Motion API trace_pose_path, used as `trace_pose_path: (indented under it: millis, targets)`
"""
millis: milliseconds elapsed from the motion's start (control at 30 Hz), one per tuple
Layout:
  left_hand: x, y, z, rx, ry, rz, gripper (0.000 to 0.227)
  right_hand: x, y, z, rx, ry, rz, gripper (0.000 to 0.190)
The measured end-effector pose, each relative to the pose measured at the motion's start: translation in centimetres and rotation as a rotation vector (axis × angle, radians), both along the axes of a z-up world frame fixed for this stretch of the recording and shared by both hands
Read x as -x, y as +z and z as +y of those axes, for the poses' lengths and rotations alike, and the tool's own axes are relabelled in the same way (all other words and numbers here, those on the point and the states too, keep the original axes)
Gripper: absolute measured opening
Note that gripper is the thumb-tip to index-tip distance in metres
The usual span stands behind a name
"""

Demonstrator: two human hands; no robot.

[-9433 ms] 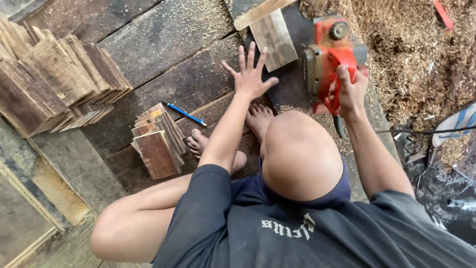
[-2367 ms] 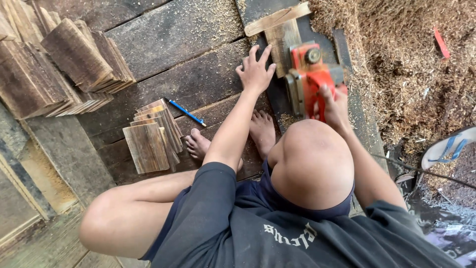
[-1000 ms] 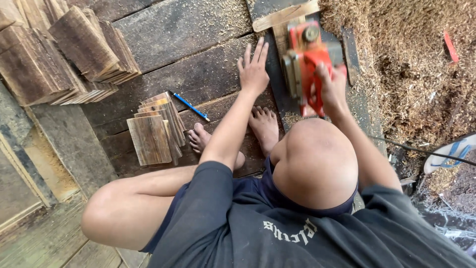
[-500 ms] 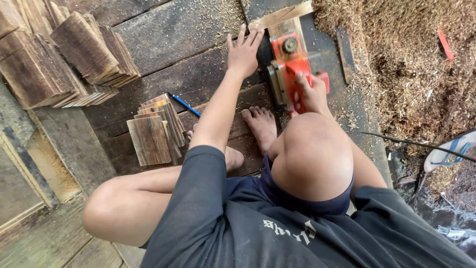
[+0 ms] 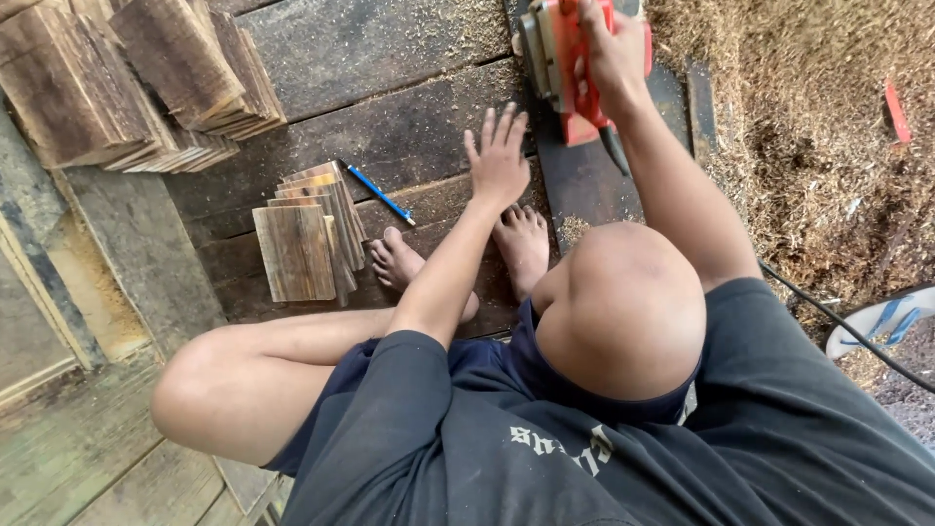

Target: Using an electric hand planer to smooth the surfaces of small wooden blocks while sitting on the floor.

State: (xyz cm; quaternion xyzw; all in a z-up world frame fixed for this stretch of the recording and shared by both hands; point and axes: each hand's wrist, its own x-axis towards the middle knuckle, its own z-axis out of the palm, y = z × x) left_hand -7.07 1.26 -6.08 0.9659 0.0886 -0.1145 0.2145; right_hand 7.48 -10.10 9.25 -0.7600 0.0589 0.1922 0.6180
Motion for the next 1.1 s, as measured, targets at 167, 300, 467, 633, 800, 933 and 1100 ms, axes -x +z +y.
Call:
trace_pose_path:
  millis: [167, 300, 467, 633, 800, 933, 1100]
  targets:
    - [-0.3, -0.1, -2.4, 0.005, -0.064, -0.071, 0.063, 0.0, 0.7, -1.4, 0.024, -0.002, -0.063, 0.045]
    - [-1.2, 0.5, -3.0, -0.097, -0.153, 0.061, 0.084, 4.0, 3.6, -6.0, 0.062, -0.051, 0.018, 0.045]
    - [-2.8, 2.2, -4.5, -0.157, -0.223, 0.161, 0.087, 11.3, 1.9, -13.5, 0.090, -0.190, 0.016, 0.060]
    - [-4.2, -0.5, -3.7, -0.259, -0.425, -0.190, 0.068, 16.9, 0.2, -17.9, -0.038, -0.272, 0.050, 0.080]
    - [-6.1, -0.5, -3.7, 0.031, -0.310, -0.862, 0.032, 19.2, -3.1, -20.0, -0.028, -0.340, 0.084, 0.055]
    - [-9.9, -1.1, -2.4, 0.046, -0.327, -0.904, 0.037, 19.1, -2.5, -20.0, -0.043, -0.331, 0.124, 0.057]
    - [-11.3, 1.5, -0.5, 0.189, -0.384, -0.842, 0.025, 19.1, -2.3, -20.0, -0.032, -0.294, 0.105, 0.062]
